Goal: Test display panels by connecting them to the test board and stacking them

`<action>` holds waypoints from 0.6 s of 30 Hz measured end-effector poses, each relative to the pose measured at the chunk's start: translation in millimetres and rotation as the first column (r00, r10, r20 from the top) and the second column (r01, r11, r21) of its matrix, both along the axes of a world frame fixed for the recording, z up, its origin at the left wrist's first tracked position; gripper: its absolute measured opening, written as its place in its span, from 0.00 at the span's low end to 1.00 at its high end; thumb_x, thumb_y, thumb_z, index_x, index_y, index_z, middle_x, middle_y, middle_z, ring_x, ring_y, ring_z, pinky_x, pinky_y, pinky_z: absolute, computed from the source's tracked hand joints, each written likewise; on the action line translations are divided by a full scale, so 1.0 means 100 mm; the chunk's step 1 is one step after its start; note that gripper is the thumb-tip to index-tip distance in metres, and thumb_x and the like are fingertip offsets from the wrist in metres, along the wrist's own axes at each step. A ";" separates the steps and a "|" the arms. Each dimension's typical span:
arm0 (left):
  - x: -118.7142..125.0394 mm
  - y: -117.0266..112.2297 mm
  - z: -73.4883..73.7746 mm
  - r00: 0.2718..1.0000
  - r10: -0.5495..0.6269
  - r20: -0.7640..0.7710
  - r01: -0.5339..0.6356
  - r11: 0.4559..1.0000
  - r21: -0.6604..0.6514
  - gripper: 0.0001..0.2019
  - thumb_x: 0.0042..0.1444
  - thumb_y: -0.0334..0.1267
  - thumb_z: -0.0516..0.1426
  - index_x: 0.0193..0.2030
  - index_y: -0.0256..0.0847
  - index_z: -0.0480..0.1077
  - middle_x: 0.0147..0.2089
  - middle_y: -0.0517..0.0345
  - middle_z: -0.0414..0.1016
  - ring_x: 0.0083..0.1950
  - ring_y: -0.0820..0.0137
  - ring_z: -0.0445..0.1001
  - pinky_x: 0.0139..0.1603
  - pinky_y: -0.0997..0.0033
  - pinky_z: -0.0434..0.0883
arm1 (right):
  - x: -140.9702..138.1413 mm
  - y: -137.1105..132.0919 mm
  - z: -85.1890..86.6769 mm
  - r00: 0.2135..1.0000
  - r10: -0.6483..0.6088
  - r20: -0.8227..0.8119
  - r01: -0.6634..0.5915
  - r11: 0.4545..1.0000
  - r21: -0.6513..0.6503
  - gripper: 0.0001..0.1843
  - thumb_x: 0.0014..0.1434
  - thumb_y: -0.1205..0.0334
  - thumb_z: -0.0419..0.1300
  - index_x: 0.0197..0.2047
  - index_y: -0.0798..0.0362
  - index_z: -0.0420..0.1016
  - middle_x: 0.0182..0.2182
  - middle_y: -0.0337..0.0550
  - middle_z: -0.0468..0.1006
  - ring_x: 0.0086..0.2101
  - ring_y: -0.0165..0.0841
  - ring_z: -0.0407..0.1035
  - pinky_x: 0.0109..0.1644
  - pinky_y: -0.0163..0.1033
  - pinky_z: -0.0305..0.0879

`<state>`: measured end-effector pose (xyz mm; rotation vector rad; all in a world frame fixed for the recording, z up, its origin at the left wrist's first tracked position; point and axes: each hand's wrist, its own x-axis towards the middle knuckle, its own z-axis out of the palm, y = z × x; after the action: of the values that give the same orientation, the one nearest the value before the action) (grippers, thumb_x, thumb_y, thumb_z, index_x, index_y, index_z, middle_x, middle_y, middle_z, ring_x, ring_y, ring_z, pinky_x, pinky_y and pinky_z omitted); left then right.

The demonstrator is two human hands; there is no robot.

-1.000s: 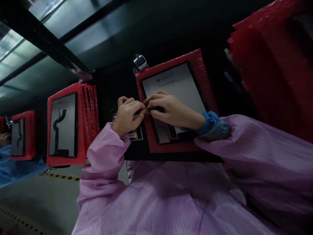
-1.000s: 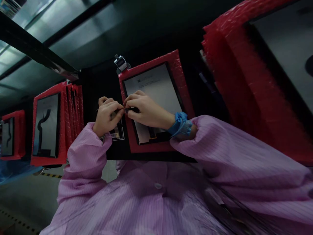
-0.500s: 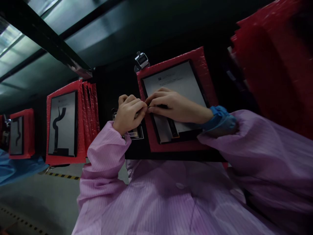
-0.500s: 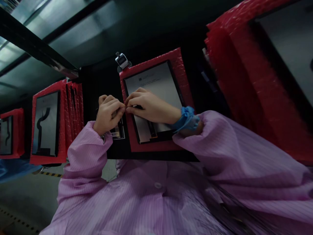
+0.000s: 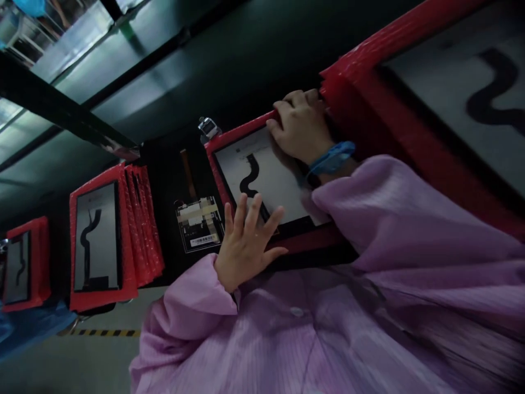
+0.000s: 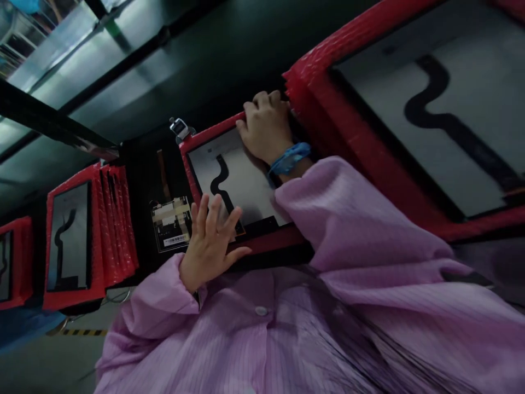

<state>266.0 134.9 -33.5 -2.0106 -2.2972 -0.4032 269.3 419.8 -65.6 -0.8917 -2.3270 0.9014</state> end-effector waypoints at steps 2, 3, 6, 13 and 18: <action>0.04 -0.03 -0.08 0.999 0.001 -0.044 -0.001 1.000 -0.012 0.38 0.63 0.58 0.61 0.75 0.49 0.58 0.76 0.39 0.58 0.82 0.43 0.44 0.78 0.33 0.51 | -0.08 0.05 0.00 0.999 -0.023 0.046 0.023 1.000 -0.007 0.08 0.67 0.61 0.60 0.43 0.58 0.74 0.58 0.61 0.70 0.61 0.55 0.55 0.69 0.67 0.50; 0.03 -0.04 -0.10 0.998 0.013 -0.055 -0.013 1.000 -0.002 0.38 0.64 0.56 0.61 0.76 0.48 0.56 0.77 0.38 0.57 0.83 0.43 0.42 0.77 0.32 0.52 | -0.10 0.07 0.02 0.997 -0.026 0.071 0.027 1.000 -0.011 0.06 0.66 0.63 0.60 0.40 0.58 0.73 0.57 0.60 0.70 0.60 0.54 0.56 0.68 0.65 0.52; -0.01 -0.06 -0.11 0.998 0.059 -0.025 -0.058 0.998 0.030 0.41 0.66 0.53 0.59 0.80 0.47 0.46 0.81 0.34 0.47 0.83 0.41 0.35 0.76 0.29 0.53 | -0.08 0.11 0.16 1.000 0.004 0.030 -0.002 0.998 -0.060 0.05 0.69 0.64 0.56 0.39 0.54 0.70 0.52 0.53 0.74 0.55 0.44 0.61 0.67 0.55 0.58; 0.03 -0.10 -0.11 0.946 0.210 0.245 -0.247 0.960 0.129 0.57 0.59 0.53 0.66 0.81 0.53 0.30 0.83 0.33 0.24 0.82 0.34 0.30 0.71 0.22 0.59 | 0.25 0.00 0.59 0.849 -0.049 -0.527 -0.152 0.931 -0.332 0.20 0.64 0.37 0.57 0.39 0.45 0.61 0.47 0.44 0.76 0.48 0.38 0.69 0.56 0.47 0.71; -0.05 -0.12 -0.01 0.670 0.197 0.716 -0.530 0.802 0.275 0.53 0.59 0.58 0.65 0.78 0.67 0.30 0.80 0.40 0.43 0.67 0.56 0.74 0.60 0.50 0.79 | 0.27 -0.14 0.62 0.747 -0.270 -0.608 -0.017 0.906 -0.423 0.17 0.60 0.43 0.59 0.39 0.45 0.62 0.47 0.46 0.75 0.50 0.41 0.70 0.60 0.51 0.70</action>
<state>260.9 122.9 -34.6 -1.1993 -2.5091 -1.6725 295.9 405.6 -3.3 -0.7127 -1.4700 1.4000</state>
